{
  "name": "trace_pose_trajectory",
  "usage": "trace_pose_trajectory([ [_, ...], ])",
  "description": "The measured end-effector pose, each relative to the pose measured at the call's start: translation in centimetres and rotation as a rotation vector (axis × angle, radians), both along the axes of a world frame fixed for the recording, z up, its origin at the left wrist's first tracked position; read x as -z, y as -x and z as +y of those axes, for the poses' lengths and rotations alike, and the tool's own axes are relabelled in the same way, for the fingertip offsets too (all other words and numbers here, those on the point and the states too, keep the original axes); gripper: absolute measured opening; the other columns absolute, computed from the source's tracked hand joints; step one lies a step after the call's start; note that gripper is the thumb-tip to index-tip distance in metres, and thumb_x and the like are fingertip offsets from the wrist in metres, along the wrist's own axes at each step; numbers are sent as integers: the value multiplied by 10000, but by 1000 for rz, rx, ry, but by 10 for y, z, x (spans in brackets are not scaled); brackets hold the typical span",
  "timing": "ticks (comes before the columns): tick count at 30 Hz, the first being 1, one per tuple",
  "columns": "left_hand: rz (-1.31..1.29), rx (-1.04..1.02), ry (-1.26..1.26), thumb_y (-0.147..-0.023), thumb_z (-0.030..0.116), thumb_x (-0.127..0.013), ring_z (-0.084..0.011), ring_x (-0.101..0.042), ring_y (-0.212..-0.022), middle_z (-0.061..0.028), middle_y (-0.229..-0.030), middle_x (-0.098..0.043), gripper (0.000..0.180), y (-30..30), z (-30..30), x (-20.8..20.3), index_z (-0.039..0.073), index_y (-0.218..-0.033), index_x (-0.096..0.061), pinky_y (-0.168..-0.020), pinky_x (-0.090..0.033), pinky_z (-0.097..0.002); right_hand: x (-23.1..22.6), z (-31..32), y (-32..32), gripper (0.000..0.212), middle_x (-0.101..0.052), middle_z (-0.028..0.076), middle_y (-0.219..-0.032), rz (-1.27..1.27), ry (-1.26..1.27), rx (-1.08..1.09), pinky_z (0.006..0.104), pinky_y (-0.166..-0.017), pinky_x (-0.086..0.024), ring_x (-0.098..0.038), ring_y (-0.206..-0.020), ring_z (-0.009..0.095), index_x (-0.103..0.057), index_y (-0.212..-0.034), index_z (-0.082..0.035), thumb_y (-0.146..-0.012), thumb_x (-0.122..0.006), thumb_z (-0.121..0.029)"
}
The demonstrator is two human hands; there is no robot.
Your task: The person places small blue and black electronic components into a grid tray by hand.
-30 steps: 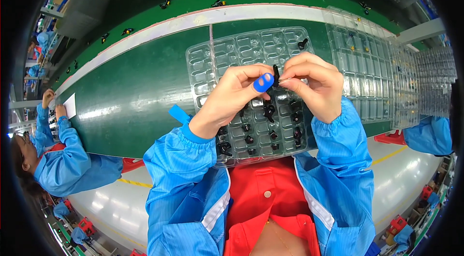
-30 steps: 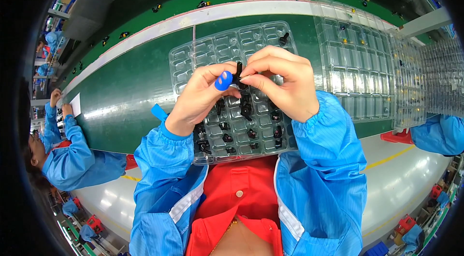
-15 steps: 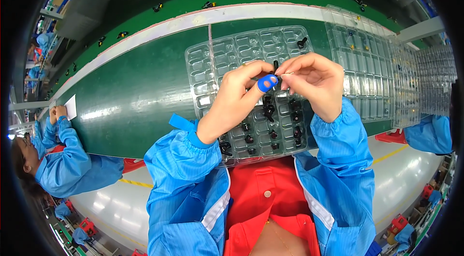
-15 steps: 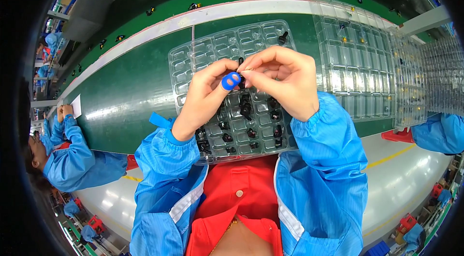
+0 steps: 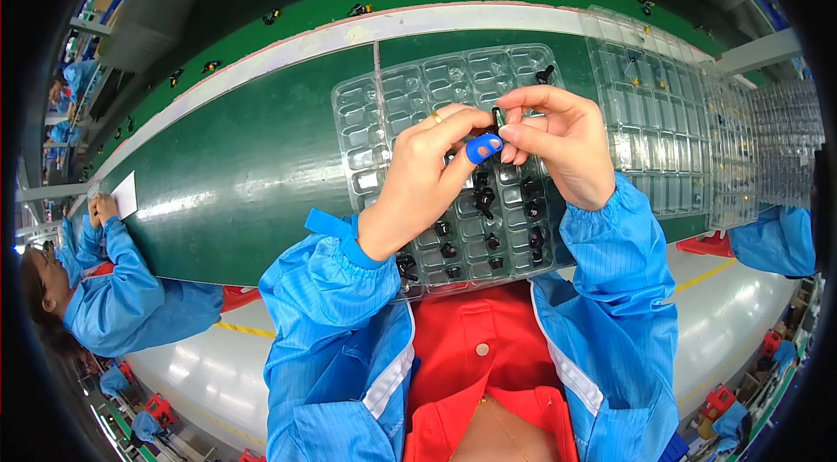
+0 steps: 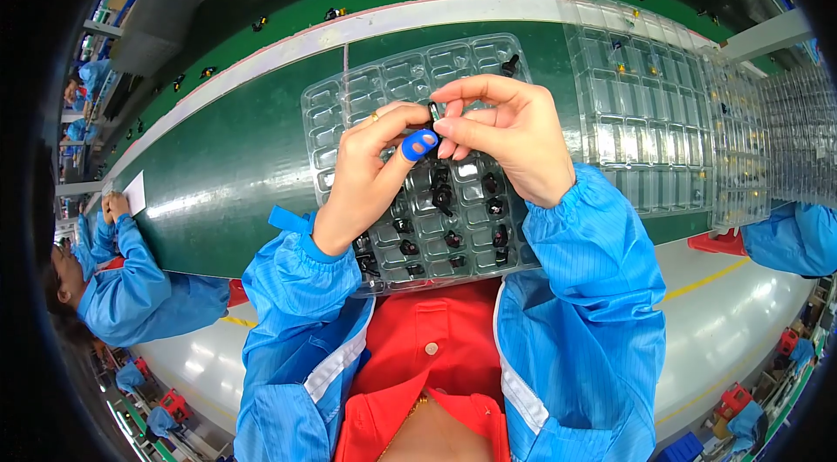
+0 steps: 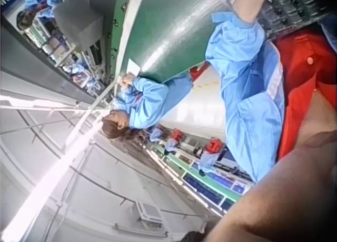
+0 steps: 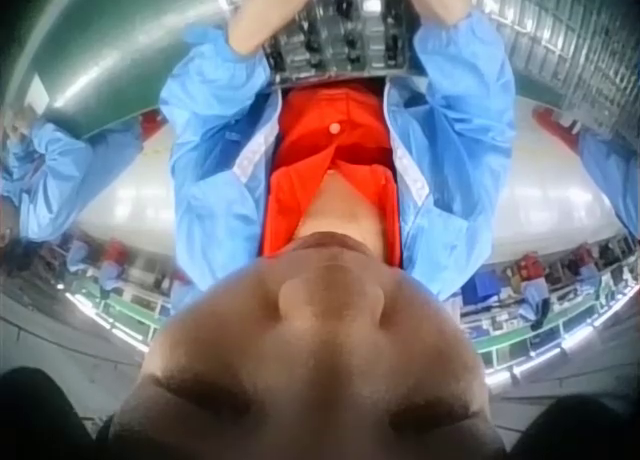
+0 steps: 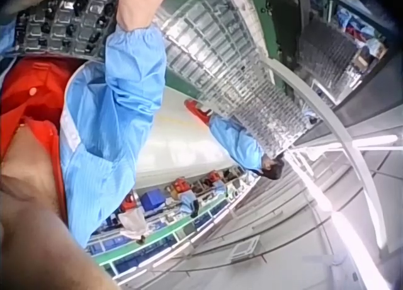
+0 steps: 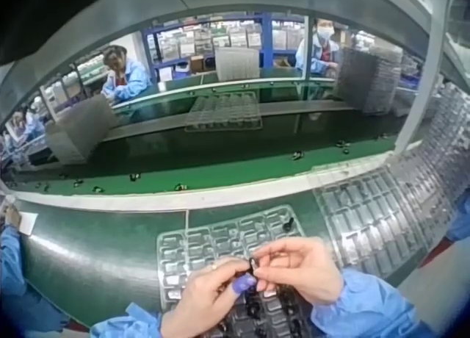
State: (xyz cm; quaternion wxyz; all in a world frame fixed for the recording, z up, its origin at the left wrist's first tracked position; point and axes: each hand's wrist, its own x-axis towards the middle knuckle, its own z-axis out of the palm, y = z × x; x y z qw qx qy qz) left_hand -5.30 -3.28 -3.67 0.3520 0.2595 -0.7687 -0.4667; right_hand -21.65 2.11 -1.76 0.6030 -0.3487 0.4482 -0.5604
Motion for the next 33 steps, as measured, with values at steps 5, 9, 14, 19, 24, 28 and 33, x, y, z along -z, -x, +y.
trace_pose_trajectory([
  [5,-33,-4,63,-767,24,-585,-283,-589,-742,-142,-841,-579,169,0,0,-1,-20,-927,-553,-636,-467,-323,4,0,2,280,-548,52,-779,-56,-19,-5,214,-572,-468,-573,-634,120,-553,-1023,46,-752,-617,25],
  [9,-74,7,193,-790,31,-565,-256,-591,-740,-143,-850,-583,173,2,0,3,-21,-954,-554,-653,-464,-302,12,0,6,266,-564,55,-766,-180,-72,-55,219,-582,-478,-576,-638,116,-567,-1024,38,-767,-620,-4],
  [14,-84,16,230,-789,42,-570,-278,-595,-742,-147,-851,-588,199,4,2,0,-20,-977,-549,-651,-463,-312,16,-1,11,242,-591,63,-748,-245,-101,-109,213,-577,-484,-584,-642,118,-583,-1022,28,-786,-610,-21],
  [19,-126,109,86,-777,80,-610,-250,-611,-712,-152,-827,-595,264,-13,2,-6,-17,-1014,-545,-638,-483,-300,13,-3,-4,193,-586,52,-741,-220,-102,-103,183,-485,-424,-531,-555,81,-594,-969,25,-788,-616,-40],
  [24,-18,98,34,-776,94,-605,-265,-604,-654,-162,-788,-602,291,-14,3,2,-11,-1036,-526,-574,-468,-331,7,-2,-12,159,-566,42,-782,-145,-54,-65,164,-444,-347,-456,-505,47,-587,-925,20,-781,-619,-40],
  [28,29,110,-58,-783,73,-587,-258,-612,-670,-165,-797,-602,272,-13,4,0,-21,-1031,-523,-578,-472,-322,7,-2,-15,141,-532,34,-841,-89,-24,-26,165,-434,-315,-417,-505,37,-575,-901,22,-776,-613,-30],
  [33,50,135,-166,-794,60,-541,-191,-576,-631,-134,-752,-576,229,-13,2,0,-16,-1009,-527,-568,-449,-281,3,-1,-17,134,-515,36,-866,-28,19,-5,166,-443,-318,-439,-560,39,-576,-894,27,-771,-610,-14],
])
